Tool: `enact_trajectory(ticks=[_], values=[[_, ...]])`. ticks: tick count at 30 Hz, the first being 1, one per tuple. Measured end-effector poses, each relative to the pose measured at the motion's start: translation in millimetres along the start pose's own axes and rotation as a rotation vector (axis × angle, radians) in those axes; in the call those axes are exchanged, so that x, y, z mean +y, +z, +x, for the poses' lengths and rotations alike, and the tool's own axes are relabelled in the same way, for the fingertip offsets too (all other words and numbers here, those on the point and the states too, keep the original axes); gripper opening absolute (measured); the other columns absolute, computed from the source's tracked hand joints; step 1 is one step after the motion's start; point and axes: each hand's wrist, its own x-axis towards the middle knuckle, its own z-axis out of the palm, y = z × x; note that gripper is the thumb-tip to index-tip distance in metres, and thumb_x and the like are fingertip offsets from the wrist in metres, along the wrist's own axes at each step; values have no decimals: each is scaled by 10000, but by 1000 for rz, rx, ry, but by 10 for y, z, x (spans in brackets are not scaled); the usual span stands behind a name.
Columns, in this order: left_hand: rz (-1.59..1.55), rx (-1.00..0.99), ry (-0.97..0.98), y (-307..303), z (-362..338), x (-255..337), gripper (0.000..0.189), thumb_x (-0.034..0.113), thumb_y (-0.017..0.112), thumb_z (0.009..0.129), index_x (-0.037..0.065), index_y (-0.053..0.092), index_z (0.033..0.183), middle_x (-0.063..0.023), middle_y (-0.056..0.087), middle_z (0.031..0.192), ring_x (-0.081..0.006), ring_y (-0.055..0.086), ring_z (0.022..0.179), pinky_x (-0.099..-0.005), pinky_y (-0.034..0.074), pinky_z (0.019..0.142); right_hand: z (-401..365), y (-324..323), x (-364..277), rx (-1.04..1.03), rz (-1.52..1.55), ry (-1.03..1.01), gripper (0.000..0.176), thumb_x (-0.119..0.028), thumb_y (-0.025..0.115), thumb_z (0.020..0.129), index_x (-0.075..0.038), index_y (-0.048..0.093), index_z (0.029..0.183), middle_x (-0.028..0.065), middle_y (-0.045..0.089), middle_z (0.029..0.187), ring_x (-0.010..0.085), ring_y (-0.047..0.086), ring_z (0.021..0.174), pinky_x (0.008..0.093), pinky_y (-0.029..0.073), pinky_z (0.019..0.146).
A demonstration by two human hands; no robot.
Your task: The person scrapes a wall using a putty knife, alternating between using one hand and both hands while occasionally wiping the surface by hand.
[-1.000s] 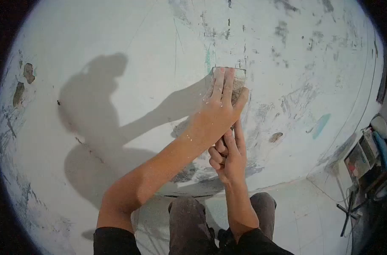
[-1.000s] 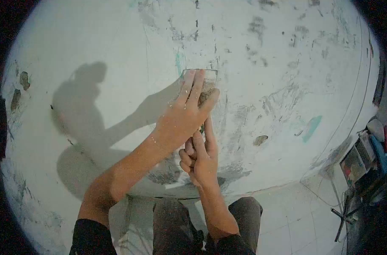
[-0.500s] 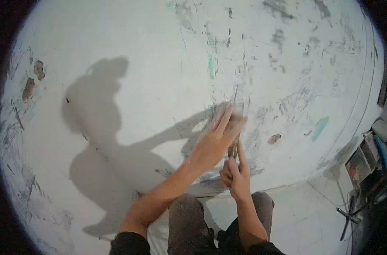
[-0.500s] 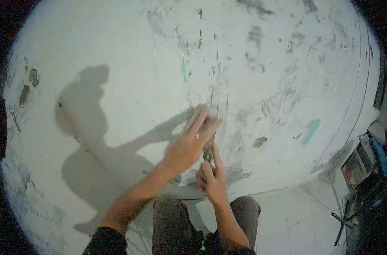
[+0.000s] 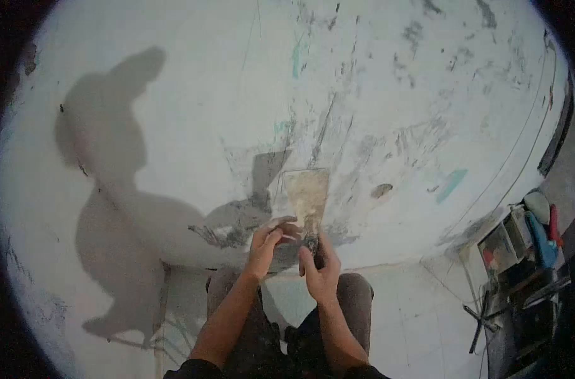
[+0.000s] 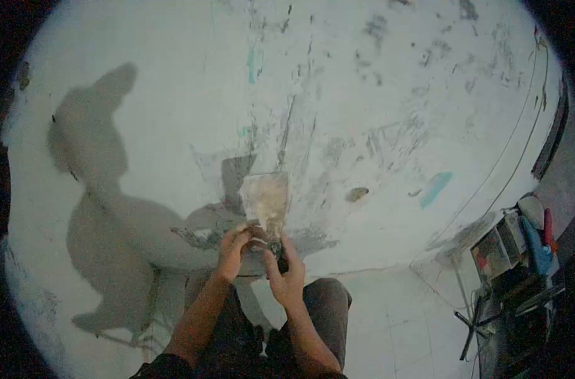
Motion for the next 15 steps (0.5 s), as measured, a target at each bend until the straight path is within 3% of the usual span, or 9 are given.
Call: enact_trajectory(ticks=[2, 8, 10, 15], values=[[6, 1, -24, -61, 10, -16, 328, 175, 478, 1065, -10, 641, 1282, -97, 715, 1092, -177, 690, 990, -324, 551, 856, -39, 35, 12, 44, 203, 108, 381, -98, 554, 1042, 3, 512, 1407, 10, 548, 734, 61, 471, 496, 237, 370, 426], [89, -61, 0, 109, 27, -108, 292, 159, 463, 1083, -20, 675, 1174, -53, 692, 933, -134, 659, 855, -298, 545, 806, -58, -34, 46, 93, 243, 130, 444, -116, 535, 1050, 1, 433, 1466, 27, 541, 685, 76, 450, 448, 249, 341, 391], [97, -85, -10, 173, 2, -113, 283, 155, 467, 1085, -15, 678, 1164, -50, 691, 934, -131, 654, 855, -298, 541, 803, -38, -38, -85, 137, 273, 207, 453, -118, 546, 1039, 15, 427, 1455, 48, 548, 676, 94, 451, 423, 259, 335, 369], [156, -66, -122, 226, -56, -166, 266, 166, 498, 1086, -6, 694, 1140, -28, 679, 918, -107, 621, 854, -286, 519, 796, -60, -116, -30, 157, 404, 148, 419, -113, 557, 1037, 26, 460, 1420, 67, 574, 694, 99, 470, 438, 270, 366, 376]])
